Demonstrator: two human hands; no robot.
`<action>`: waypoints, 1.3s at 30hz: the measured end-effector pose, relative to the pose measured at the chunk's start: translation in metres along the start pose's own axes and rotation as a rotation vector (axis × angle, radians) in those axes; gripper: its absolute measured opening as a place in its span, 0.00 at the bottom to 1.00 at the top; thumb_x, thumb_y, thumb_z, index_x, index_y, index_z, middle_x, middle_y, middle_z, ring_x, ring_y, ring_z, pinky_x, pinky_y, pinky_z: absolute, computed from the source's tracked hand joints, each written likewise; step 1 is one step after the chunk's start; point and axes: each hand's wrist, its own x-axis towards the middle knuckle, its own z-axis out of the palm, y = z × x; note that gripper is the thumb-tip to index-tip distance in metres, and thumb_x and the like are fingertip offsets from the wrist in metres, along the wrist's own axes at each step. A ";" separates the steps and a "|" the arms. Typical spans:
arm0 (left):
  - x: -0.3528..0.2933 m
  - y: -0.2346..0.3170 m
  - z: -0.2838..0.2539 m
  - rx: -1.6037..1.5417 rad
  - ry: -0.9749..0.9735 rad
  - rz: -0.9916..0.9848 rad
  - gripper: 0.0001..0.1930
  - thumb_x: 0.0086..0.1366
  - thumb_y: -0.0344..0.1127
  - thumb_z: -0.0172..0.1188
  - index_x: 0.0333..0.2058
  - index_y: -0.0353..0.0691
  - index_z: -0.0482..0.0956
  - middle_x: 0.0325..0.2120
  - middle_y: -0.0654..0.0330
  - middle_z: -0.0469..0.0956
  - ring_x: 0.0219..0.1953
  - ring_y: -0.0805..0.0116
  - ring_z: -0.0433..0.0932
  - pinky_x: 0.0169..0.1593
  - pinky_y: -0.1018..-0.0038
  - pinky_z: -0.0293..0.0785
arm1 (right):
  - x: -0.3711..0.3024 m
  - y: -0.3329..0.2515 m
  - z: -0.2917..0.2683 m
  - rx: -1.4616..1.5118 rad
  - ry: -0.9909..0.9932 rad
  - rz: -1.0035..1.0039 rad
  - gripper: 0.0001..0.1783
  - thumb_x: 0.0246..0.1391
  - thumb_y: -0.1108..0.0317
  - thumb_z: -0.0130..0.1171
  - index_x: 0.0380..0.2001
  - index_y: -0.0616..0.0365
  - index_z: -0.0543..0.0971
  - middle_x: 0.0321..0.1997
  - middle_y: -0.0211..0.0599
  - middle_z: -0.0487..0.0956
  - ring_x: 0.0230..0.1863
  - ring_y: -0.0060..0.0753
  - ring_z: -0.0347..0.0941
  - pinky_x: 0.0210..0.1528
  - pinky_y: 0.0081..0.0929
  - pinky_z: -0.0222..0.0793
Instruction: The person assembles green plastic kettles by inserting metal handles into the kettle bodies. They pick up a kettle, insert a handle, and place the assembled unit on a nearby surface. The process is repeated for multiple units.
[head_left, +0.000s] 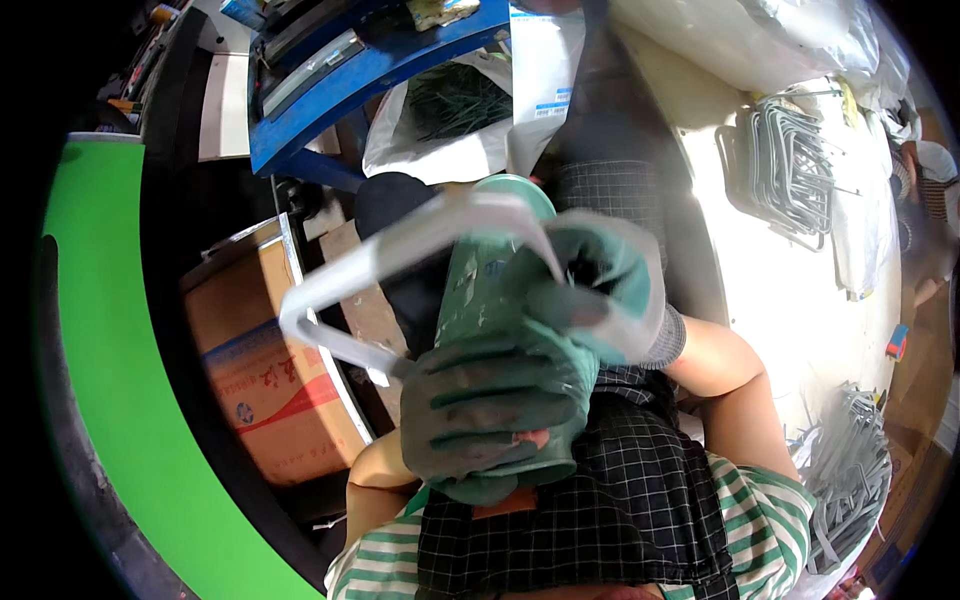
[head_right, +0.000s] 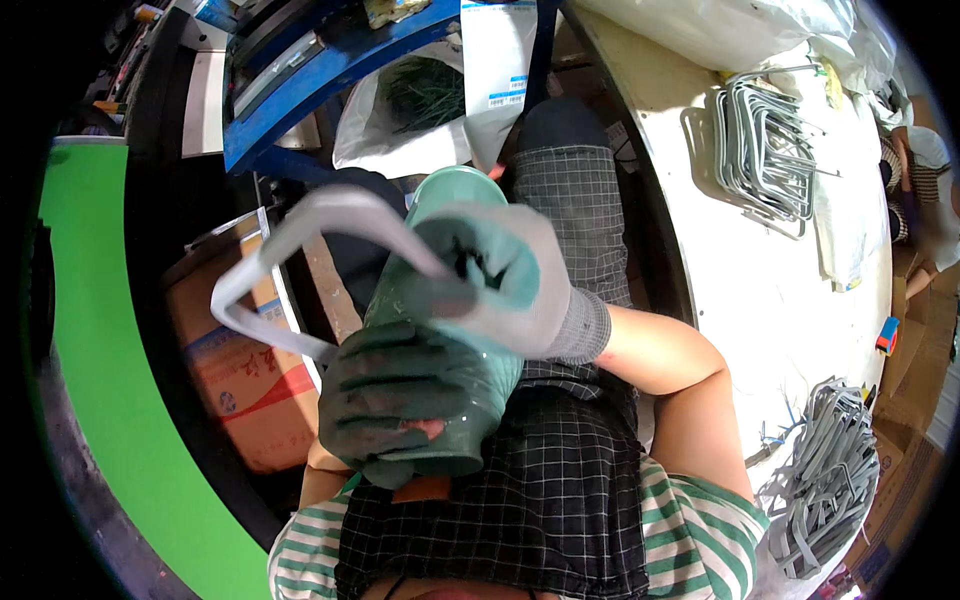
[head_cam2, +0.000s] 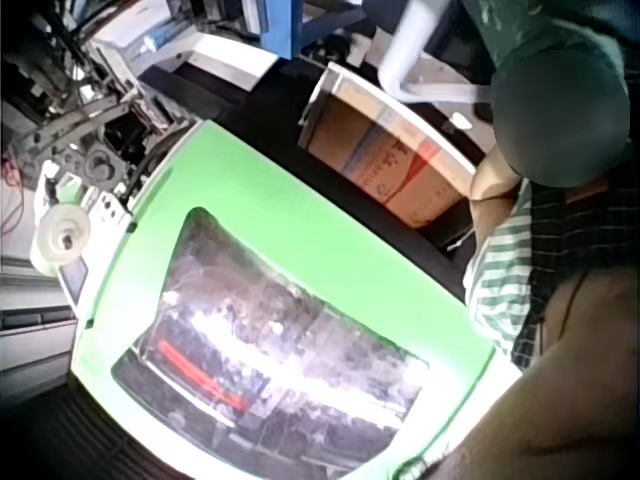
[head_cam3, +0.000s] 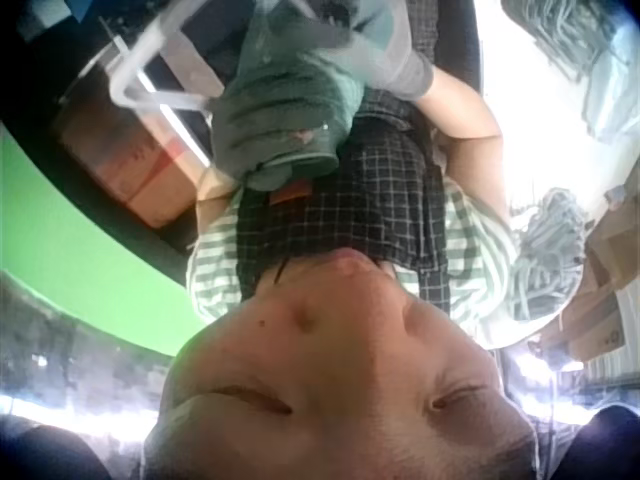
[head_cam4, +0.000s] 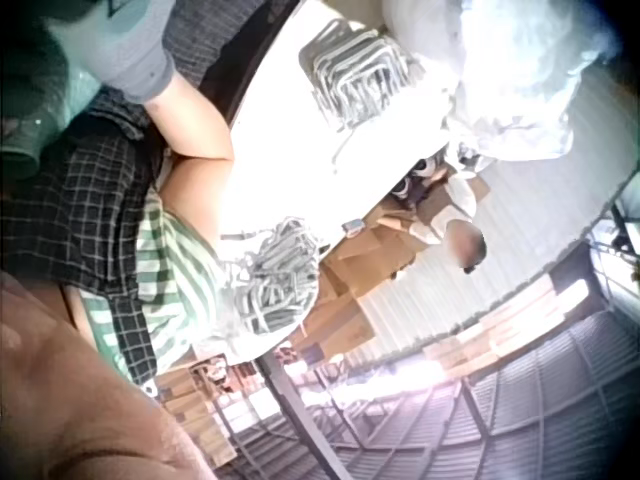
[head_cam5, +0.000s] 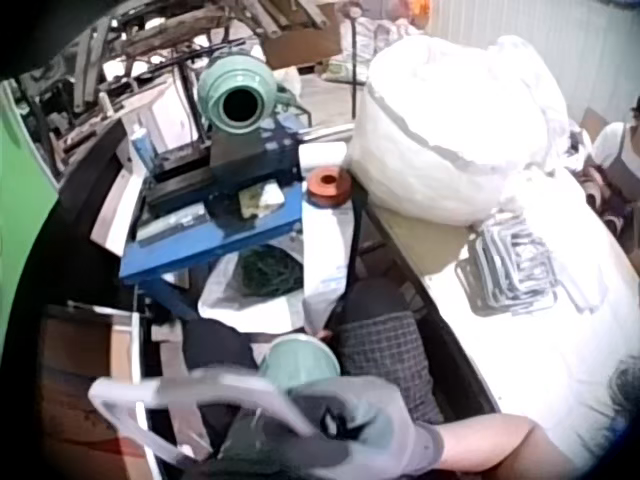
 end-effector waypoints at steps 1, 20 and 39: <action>0.002 0.001 -0.002 0.006 -0.024 -0.014 0.17 0.64 0.47 0.66 0.44 0.42 0.83 0.49 0.51 0.85 0.51 0.47 0.85 0.57 0.47 0.80 | 0.002 0.000 0.003 0.154 0.082 0.202 0.11 0.65 0.65 0.62 0.40 0.64 0.82 0.35 0.32 0.84 0.31 0.19 0.76 0.35 0.21 0.73; 0.023 -0.010 -0.024 -0.034 0.500 0.075 0.25 0.74 0.51 0.49 0.60 0.41 0.73 0.61 0.51 0.76 0.62 0.51 0.76 0.65 0.50 0.74 | -0.050 0.096 -0.084 0.271 0.401 0.472 0.28 0.67 0.56 0.65 0.61 0.65 0.75 0.58 0.40 0.79 0.57 0.28 0.75 0.60 0.29 0.72; 0.020 -0.089 0.038 -0.431 0.396 -0.407 0.19 0.79 0.42 0.48 0.54 0.33 0.77 0.46 0.50 0.81 0.48 0.58 0.81 0.54 0.63 0.78 | -0.217 0.075 -0.602 0.563 1.672 -0.149 0.22 0.61 0.59 0.67 0.56 0.54 0.79 0.52 0.35 0.81 0.49 0.38 0.77 0.46 0.37 0.77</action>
